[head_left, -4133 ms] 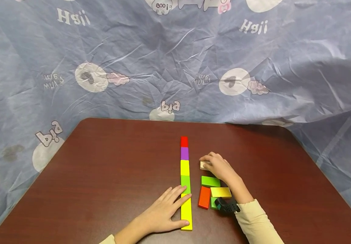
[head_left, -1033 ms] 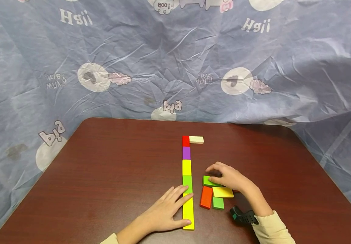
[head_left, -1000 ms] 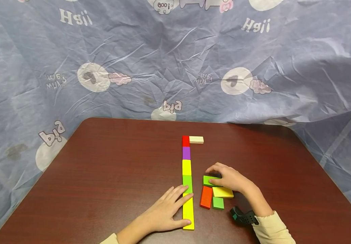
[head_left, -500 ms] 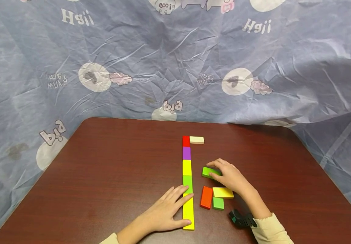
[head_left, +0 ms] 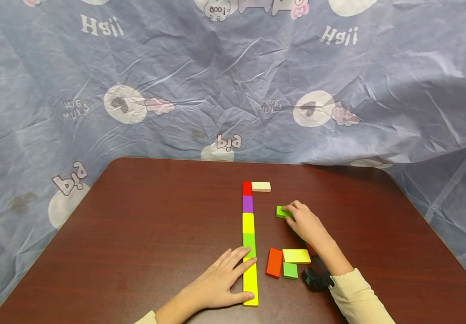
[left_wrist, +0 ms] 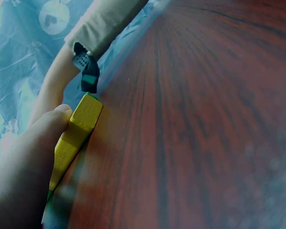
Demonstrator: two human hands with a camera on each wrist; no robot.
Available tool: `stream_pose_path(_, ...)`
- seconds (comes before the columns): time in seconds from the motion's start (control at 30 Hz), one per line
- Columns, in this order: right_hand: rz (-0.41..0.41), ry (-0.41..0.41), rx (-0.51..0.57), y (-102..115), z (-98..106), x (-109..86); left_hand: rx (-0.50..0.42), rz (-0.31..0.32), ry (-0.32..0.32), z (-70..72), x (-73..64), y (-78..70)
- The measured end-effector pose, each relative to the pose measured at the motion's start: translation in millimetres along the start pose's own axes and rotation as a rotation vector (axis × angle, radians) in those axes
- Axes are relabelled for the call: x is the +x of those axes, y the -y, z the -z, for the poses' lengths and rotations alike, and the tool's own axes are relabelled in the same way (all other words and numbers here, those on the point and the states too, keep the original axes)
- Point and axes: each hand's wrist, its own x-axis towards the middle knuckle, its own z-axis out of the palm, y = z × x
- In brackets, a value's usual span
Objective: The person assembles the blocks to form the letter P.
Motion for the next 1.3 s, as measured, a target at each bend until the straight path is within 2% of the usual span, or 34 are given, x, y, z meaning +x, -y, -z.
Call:
stream_pose_path(0.23, -0.108, 0.098, -0.025, -8.8, 4.4, 22.7, 0.008, -0.005, -0.013, -1.5, 0.0, 0.2)
stream_pose_path(0.4, -0.127, 0.138, -0.032, -14.3, 1.8, 41.0, -0.004, -0.010, -0.003, -1.4, 0.0, -0.3)
stream_pose_path(0.63, -0.145, 0.179, -0.023, -10.9, -3.1, 59.2, -0.007, -0.005, 0.003, -1.6, 0.1, -0.6)
stream_pose_path(1.03, -0.131, 0.170, -0.030, -6.2, -12.5, 68.8, -0.011, -0.003, -0.001, 0.3, 0.0, 0.8)
stream_pose_path(1.3, -0.168, 0.190, -0.018, -4.0, -12.7, 68.6, -0.029, 0.008, 0.011, 0.2, -0.2, 1.0)
